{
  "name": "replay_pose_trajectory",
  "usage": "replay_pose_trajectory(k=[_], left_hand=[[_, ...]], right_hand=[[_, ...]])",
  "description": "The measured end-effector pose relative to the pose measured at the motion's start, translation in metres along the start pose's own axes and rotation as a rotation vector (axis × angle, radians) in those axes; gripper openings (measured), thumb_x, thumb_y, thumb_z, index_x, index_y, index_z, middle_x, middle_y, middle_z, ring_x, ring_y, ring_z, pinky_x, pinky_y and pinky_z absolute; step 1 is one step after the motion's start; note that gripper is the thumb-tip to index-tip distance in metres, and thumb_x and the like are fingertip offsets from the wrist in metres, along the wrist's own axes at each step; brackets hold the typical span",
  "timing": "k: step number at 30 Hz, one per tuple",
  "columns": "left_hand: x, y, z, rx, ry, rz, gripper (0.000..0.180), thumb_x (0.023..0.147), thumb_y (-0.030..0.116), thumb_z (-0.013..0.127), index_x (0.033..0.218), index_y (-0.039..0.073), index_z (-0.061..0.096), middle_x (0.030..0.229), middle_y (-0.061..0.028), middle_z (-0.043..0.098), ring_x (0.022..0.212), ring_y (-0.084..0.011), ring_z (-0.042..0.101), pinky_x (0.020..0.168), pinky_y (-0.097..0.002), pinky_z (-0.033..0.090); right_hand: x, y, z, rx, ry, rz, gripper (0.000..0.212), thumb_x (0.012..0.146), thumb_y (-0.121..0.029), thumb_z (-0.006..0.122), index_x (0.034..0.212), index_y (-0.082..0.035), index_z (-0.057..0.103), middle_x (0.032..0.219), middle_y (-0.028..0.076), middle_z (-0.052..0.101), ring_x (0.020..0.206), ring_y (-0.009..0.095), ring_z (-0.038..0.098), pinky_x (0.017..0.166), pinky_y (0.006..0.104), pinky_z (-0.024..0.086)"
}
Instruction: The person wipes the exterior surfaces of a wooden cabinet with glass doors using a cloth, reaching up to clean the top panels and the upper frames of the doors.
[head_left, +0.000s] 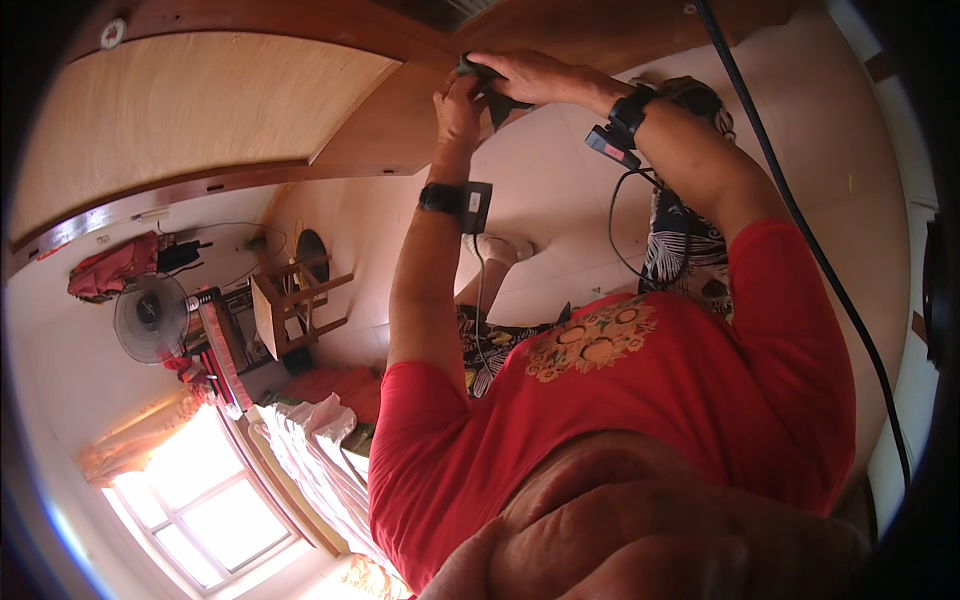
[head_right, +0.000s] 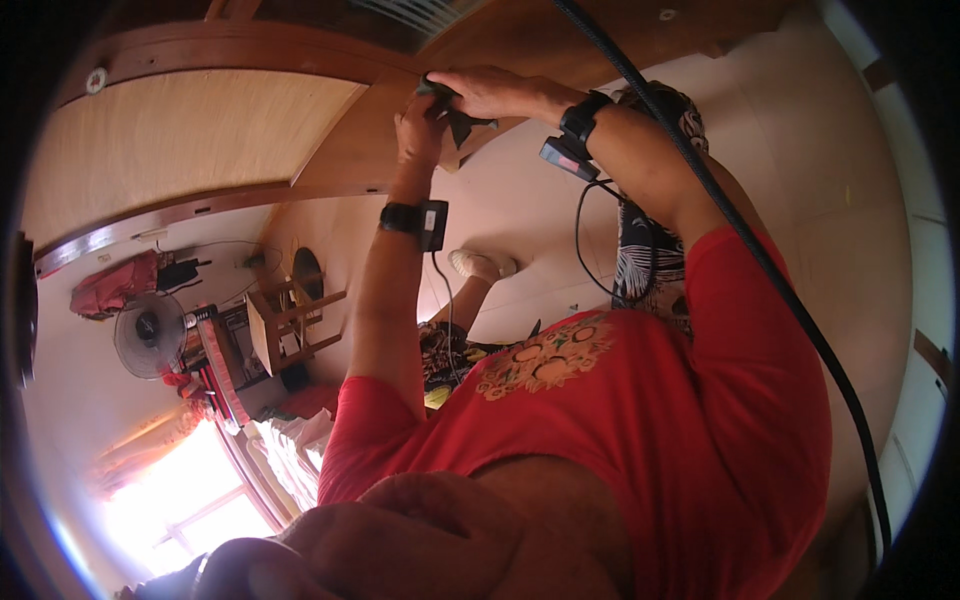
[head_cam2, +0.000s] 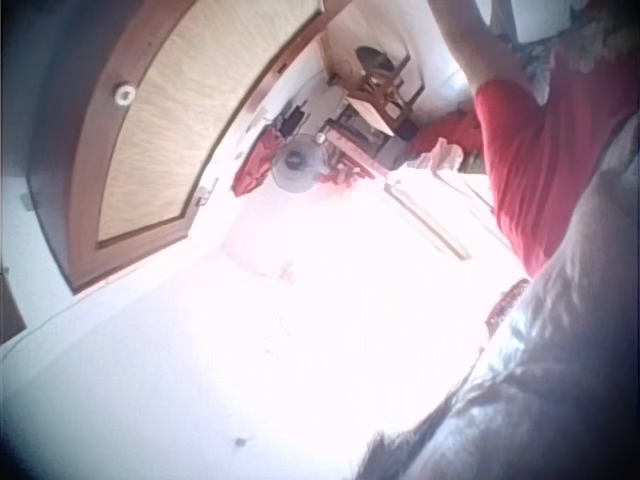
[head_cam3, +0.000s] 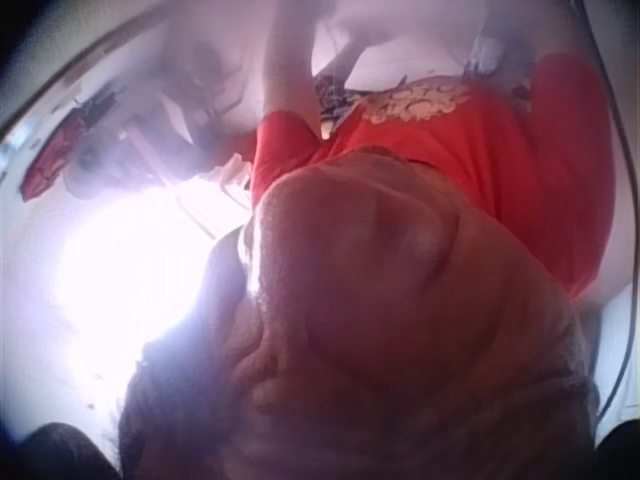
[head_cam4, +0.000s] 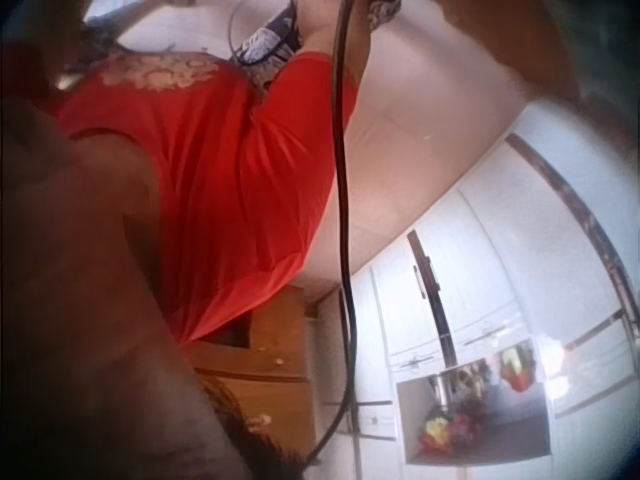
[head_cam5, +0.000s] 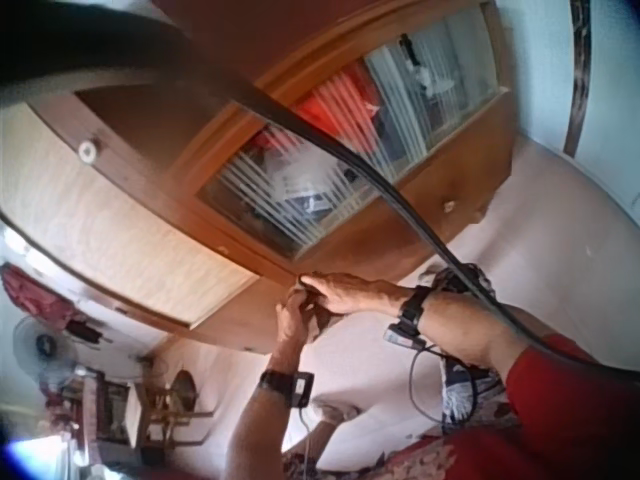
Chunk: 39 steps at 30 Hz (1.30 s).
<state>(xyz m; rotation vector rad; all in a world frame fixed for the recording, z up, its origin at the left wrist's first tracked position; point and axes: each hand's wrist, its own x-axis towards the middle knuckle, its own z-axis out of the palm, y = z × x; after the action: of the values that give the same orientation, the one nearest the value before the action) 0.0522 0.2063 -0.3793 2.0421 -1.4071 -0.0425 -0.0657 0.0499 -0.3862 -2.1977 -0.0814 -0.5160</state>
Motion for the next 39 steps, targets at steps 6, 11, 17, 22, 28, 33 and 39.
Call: replay_pose_trajectory(k=[6, 11, 17, 22, 28, 33, 39], left_hand=[[0.004, 0.083, -0.054, -0.176, 0.04, -0.075, 0.028, 0.09, 0.018, 0.061, 0.109, -0.001, 0.066, 0.102, -0.0109, 0.067, 0.099, -0.0197, 0.061, 0.092, -0.0314, 0.045], [0.017, 0.136, -0.147, -0.495, 0.121, -0.09, 0.048, 0.091, 0.025, 0.047, 0.131, 0.0, 0.052, 0.129, -0.0183, 0.056, 0.123, -0.0294, 0.051, 0.104, -0.0423, 0.038], [-0.019, 0.272, -0.197, -0.643, 0.153, 0.079, 0.065, 0.092, 0.04, 0.039, 0.139, -0.004, 0.043, 0.14, -0.028, 0.045, 0.135, -0.0389, 0.04, 0.11, -0.0496, 0.03], [-0.041, 0.284, -0.148, -0.685, -0.047, 0.132, 0.065, 0.092, 0.041, 0.04, 0.139, -0.004, 0.043, 0.14, -0.0273, 0.045, 0.134, -0.0389, 0.041, 0.11, -0.049, 0.031], [-0.048, 0.282, -0.134, -0.704, -0.086, 0.109, 0.065, 0.092, 0.041, 0.041, 0.14, -0.003, 0.042, 0.14, -0.0264, 0.046, 0.134, -0.0389, 0.041, 0.111, -0.0483, 0.031], [-0.055, 0.277, -0.132, -0.709, -0.076, 0.085, 0.064, 0.093, 0.041, 0.042, 0.14, -0.002, 0.042, 0.14, -0.0257, 0.046, 0.133, -0.0389, 0.042, 0.111, -0.0477, 0.031], [-0.056, 0.269, -0.132, -0.717, -0.071, 0.095, 0.064, 0.093, 0.041, 0.043, 0.141, -0.001, 0.042, 0.14, -0.0248, 0.046, 0.133, -0.0389, 0.042, 0.111, -0.047, 0.031]], right_hand=[[0.005, -0.001, -0.011, 0.05, 0.123, -0.001, 0.028, 0.089, -0.007, 0.054, 0.116, -0.003, 0.056, 0.099, 0.02, 0.066, 0.09, 0.036, 0.064, 0.077, 0.0422, 0.05], [0.016, 0.028, 0.009, -0.559, -0.054, -0.138, 0.017, 0.09, -0.012, 0.051, 0.102, -0.001, 0.058, 0.075, 0.012, 0.059, 0.077, 0.029, 0.059, 0.074, 0.0445, 0.048], [0.007, -0.007, 0.014, -0.056, -0.025, 0.087, 0.014, 0.088, -0.007, 0.05, 0.1, -0.009, 0.058, 0.067, 0.006, 0.055, 0.058, 0.024, 0.055, 0.056, 0.0356, 0.046], [0.001, 0.018, 0.012, -0.19, 0.022, 0.011, 0.02, 0.086, -0.005, 0.052, 0.105, -0.009, 0.06, 0.068, 0.009, 0.057, 0.062, 0.028, 0.059, 0.057, 0.0378, 0.047], [-0.003, 0.047, 0.021, -0.498, 0.007, -0.133, 0.03, 0.086, -0.009, 0.053, 0.114, -0.013, 0.063, 0.076, 0.012, 0.063, 0.07, 0.03, 0.062, 0.063, 0.041, 0.05], [-0.003, 0.004, -0.002, -0.271, -0.093, 0.194, 0.029, 0.089, -0.013, 0.052, 0.117, -0.012, 0.06, 0.087, 0.017, 0.066, 0.081, 0.034, 0.064, 0.071, 0.047, 0.048], [-0.003, 0.01, -0.004, -0.216, -0.077, 0.117, 0.025, 0.085, -0.01, 0.054, 0.108, -0.012, 0.063, 0.082, 0.018, 0.066, 0.075, 0.037, 0.064, 0.066, 0.0493, 0.049]])
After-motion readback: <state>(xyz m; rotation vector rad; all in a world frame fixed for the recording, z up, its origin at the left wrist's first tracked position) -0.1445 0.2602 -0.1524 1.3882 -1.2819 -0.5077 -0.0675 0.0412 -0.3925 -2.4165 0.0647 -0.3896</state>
